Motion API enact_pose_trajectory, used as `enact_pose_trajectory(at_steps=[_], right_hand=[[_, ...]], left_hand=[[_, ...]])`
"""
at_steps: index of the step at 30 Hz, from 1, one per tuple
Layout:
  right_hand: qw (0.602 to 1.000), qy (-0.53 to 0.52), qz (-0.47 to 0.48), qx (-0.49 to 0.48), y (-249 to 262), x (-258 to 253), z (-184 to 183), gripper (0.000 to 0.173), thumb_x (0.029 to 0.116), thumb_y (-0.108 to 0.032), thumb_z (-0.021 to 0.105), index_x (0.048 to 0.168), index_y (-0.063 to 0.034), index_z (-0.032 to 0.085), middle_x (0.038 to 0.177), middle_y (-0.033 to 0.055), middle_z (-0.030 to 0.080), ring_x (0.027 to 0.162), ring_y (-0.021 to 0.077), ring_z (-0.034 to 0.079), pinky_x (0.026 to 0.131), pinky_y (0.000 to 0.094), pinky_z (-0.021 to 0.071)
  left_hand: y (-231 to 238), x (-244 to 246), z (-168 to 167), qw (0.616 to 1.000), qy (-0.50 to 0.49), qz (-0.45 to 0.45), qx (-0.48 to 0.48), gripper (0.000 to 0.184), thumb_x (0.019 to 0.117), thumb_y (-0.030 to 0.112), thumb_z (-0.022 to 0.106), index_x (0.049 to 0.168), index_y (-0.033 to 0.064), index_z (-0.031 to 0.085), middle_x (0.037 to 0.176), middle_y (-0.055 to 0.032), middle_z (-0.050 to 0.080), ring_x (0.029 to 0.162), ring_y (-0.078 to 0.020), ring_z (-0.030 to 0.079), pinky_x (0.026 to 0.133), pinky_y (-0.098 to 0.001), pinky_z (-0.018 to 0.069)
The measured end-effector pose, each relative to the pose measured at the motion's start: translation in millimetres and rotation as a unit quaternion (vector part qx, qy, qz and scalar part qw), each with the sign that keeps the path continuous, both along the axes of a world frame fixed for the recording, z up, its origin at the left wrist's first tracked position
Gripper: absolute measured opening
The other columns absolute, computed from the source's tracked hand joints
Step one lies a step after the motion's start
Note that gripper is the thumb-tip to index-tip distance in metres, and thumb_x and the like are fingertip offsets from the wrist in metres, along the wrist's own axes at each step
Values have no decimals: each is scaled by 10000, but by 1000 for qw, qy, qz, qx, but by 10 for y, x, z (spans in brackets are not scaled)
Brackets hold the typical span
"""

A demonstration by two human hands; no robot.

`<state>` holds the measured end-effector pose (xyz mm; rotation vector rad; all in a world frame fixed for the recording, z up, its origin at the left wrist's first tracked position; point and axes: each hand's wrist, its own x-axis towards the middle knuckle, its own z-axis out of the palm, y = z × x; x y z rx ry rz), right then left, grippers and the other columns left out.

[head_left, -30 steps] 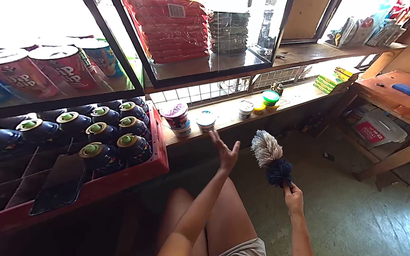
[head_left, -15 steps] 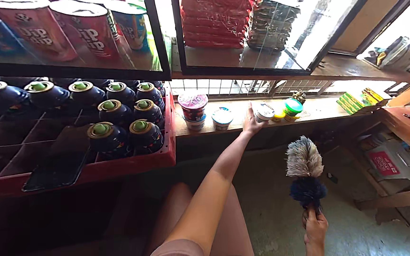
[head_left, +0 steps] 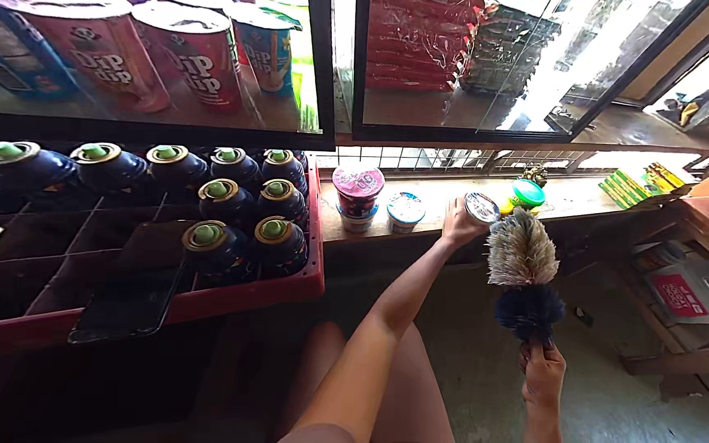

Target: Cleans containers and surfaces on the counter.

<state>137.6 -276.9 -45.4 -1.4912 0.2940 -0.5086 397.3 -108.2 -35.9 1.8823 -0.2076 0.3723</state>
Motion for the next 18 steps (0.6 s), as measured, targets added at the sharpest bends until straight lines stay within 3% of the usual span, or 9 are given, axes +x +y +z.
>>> enact_pose_trajectory(at_steps=[5, 7, 8, 9, 11, 12, 14, 16, 18], right_hand=[[997, -48, 57, -1, -29, -122, 164, 299, 1011, -145, 490, 781, -240, 655, 521, -160, 527, 411, -64, 404, 413, 112, 342], [987, -45, 105, -116, -132, -144, 136, 211, 973, -189, 560, 828, -184, 714, 601, -143, 611, 496, -74, 498, 491, 115, 429], [964, -18, 101, -245, -203, -152, 139, 216, 963, -171, 546, 879, -81, 723, 663, -92, 639, 570, -57, 555, 566, 144, 488], [927, 35, 60, -369, -245, -168, 174, 258, 966, -176, 540, 897, -12, 726, 685, 11, 647, 608, 55, 589, 599, 273, 500], [862, 163, -34, -479, -319, -207, 311, 314, 1037, -200, 568, 1004, 67, 729, 857, 298, 700, 828, 478, 693, 743, 690, 495], [852, 197, -65, -481, -388, -217, 344, 334, 1039, -229, 586, 1029, 73, 730, 934, 345, 696, 927, 556, 674, 816, 767, 452], [882, 148, -86, -439, -466, -274, 330, 307, 1021, -184, 625, 998, 104, 727, 906, 317, 701, 875, 459, 684, 832, 670, 479], [934, 19, -8, -355, -443, -362, 294, 220, 994, -118, 603, 920, 51, 722, 746, 18, 677, 671, -7, 606, 687, 202, 527], [955, -36, 146, -257, -358, -448, 259, 197, 945, -110, 552, 863, -3, 696, 689, -144, 630, 615, -152, 526, 612, 74, 467]], left_hand=[[212, -953, -73, 992, -15, -88, -85, 1071, 613, 202, 939, 1475, -53, 356, 1434, -277, 485, 1341, -334, 513, 1131, -432, 447], [315, -1303, -86, 989, -8, -109, -97, 1035, 657, 189, 907, 1489, -78, 352, 1416, -294, 515, 1332, -347, 523, 1140, -445, 431], [362, -1489, -85, 988, -20, -113, -107, 991, 664, 173, 896, 1466, -108, 387, 1396, -304, 533, 1317, -350, 529, 1138, -445, 421], [403, -1671, -75, 986, -32, -112, -122, 958, 651, 168, 905, 1432, -121, 431, 1365, -288, 566, 1291, -326, 554, 1123, -426, 436], [459, -1940, -47, 973, -35, -138, -180, 1068, 609, 163, 935, 1480, -66, 362, 1422, -255, 520, 1331, -304, 522, 1144, -427, 435], [483, -2075, -29, 970, -31, -136, -196, 1100, 599, 174, 947, 1491, -45, 343, 1433, -245, 512, 1339, -295, 521, 1143, -429, 443], [554, -2295, 20, 982, -22, -100, -159, 1124, 607, 212, 941, 1519, -37, 332, 1468, -248, 485, 1363, -317, 485, 1155, -438, 411], [598, -2382, 65, 994, 11, -48, -95, 1125, 622, 246, 932, 1534, -30, 333, 1471, -251, 486, 1367, -349, 478, 1157, -465, 402], [603, -2440, 98, 998, 42, -21, -51, 1097, 634, 277, 917, 1523, -43, 358, 1461, -270, 492, 1365, -385, 472, 1159, -506, 385]])
